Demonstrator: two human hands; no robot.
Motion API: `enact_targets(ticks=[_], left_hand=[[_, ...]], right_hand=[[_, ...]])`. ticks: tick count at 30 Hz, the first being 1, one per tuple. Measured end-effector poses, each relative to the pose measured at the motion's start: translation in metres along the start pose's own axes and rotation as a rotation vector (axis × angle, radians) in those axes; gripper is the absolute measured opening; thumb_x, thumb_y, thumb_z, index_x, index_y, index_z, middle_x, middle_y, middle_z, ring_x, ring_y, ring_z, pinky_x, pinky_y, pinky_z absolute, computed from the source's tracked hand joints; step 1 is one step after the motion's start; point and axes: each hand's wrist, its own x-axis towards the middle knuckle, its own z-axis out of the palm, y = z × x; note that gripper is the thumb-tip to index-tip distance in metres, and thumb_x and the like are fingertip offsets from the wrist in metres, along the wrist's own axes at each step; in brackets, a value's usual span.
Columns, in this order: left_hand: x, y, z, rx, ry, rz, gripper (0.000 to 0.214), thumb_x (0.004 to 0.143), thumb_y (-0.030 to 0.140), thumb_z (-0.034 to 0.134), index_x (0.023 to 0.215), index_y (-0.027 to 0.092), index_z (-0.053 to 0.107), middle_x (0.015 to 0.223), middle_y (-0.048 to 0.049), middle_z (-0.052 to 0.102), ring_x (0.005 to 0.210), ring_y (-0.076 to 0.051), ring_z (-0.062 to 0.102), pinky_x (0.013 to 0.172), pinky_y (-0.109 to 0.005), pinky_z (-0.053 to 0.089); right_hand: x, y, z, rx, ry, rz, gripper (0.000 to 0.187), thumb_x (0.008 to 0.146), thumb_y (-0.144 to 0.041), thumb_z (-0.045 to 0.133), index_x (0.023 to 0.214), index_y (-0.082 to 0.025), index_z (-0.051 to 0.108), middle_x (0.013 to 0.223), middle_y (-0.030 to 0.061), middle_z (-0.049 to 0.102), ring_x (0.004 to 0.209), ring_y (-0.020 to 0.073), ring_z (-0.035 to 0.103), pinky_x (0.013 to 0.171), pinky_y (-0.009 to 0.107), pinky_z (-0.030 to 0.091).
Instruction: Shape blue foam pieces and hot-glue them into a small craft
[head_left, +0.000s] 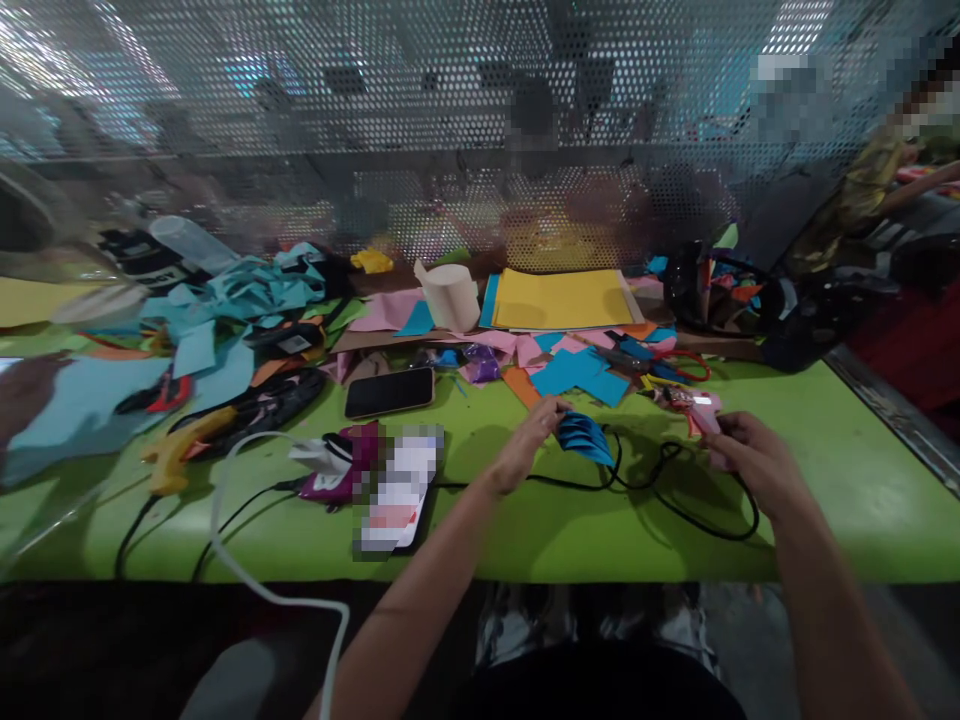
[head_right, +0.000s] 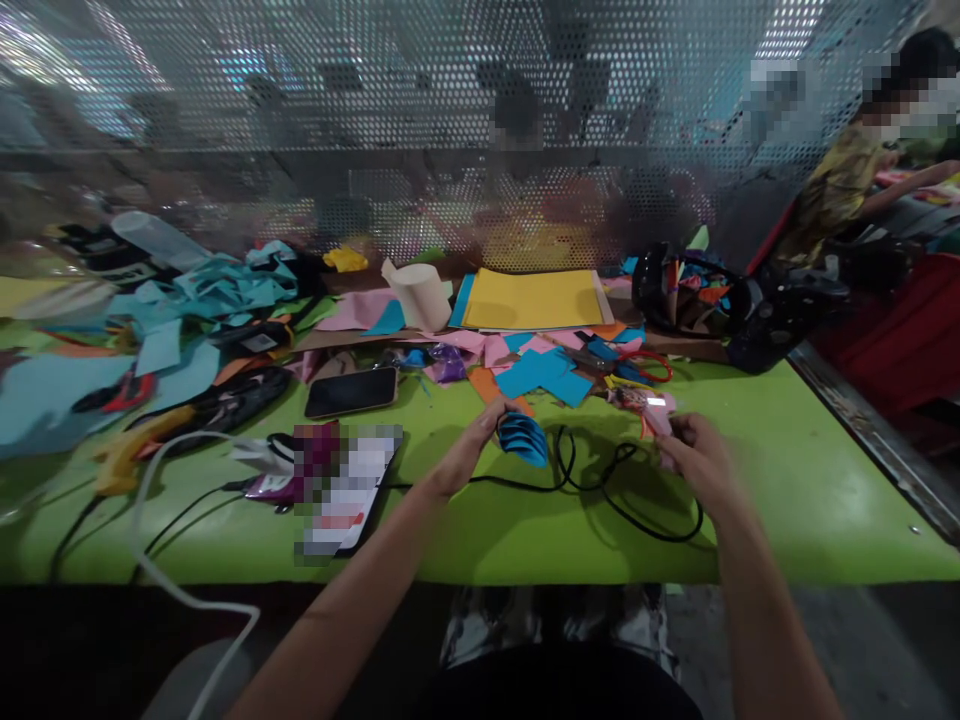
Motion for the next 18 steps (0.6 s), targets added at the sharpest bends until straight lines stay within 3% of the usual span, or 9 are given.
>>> enact_targets(ticks=[3,5,9,13,18], left_hand=[[0.000,0.001,0.001,-0.004,0.007,0.003,0.056,0.089,0.070,0.033,0.096,0.020,0.057,0.095,-0.0061,0.054,0.088,-0.021,0.048,0.085,-0.036,0.042],[0.000,0.002,0.001,-0.018,-0.003,0.004,0.055,0.089,0.069,0.033,0.097,0.020,0.056,0.094,-0.0062,0.054,0.089,-0.021,0.048,0.086,-0.036,0.042],[-0.003,0.003,-0.001,-0.020,-0.033,0.028,0.052,0.092,0.066,0.032,0.100,0.020,0.055,0.094,-0.0059,0.053,0.088,-0.021,0.047,0.085,-0.036,0.040],[-0.001,0.001,-0.001,-0.017,-0.052,0.020,0.055,0.091,0.068,0.030,0.100,0.019,0.056,0.092,-0.0054,0.053,0.086,-0.020,0.046,0.083,-0.036,0.040],[0.004,-0.006,0.000,-0.007,-0.060,-0.026,0.062,0.085,0.075,0.029,0.094,0.019,0.056,0.087,-0.0054,0.053,0.083,-0.021,0.045,0.077,-0.035,0.039]], right_hand=[[-0.004,0.000,-0.001,0.383,-0.022,0.035,0.037,0.059,-0.037,0.073,0.089,-0.023,0.056,0.071,0.0002,0.065,0.056,0.0181,0.060,0.048,0.029,0.043],[-0.008,-0.004,-0.001,0.475,-0.068,0.012,0.034,0.061,-0.035,0.071,0.091,-0.024,0.058,0.072,0.0008,0.064,0.058,0.0184,0.059,0.048,0.029,0.042],[-0.019,-0.018,0.003,0.536,-0.206,-0.036,0.025,0.066,-0.035,0.061,0.087,-0.022,0.063,0.068,0.0034,0.064,0.051,0.0177,0.053,0.048,0.033,0.040],[-0.029,-0.025,0.011,0.605,-0.228,-0.014,0.022,0.064,-0.038,0.070,0.078,-0.023,0.064,0.074,0.0061,0.070,0.053,0.0186,0.057,0.049,0.033,0.044],[-0.035,-0.029,0.016,0.463,-0.323,-0.140,0.038,0.070,-0.057,0.073,0.086,-0.023,0.070,0.079,0.0078,0.074,0.061,0.0207,0.062,0.050,0.031,0.047]])
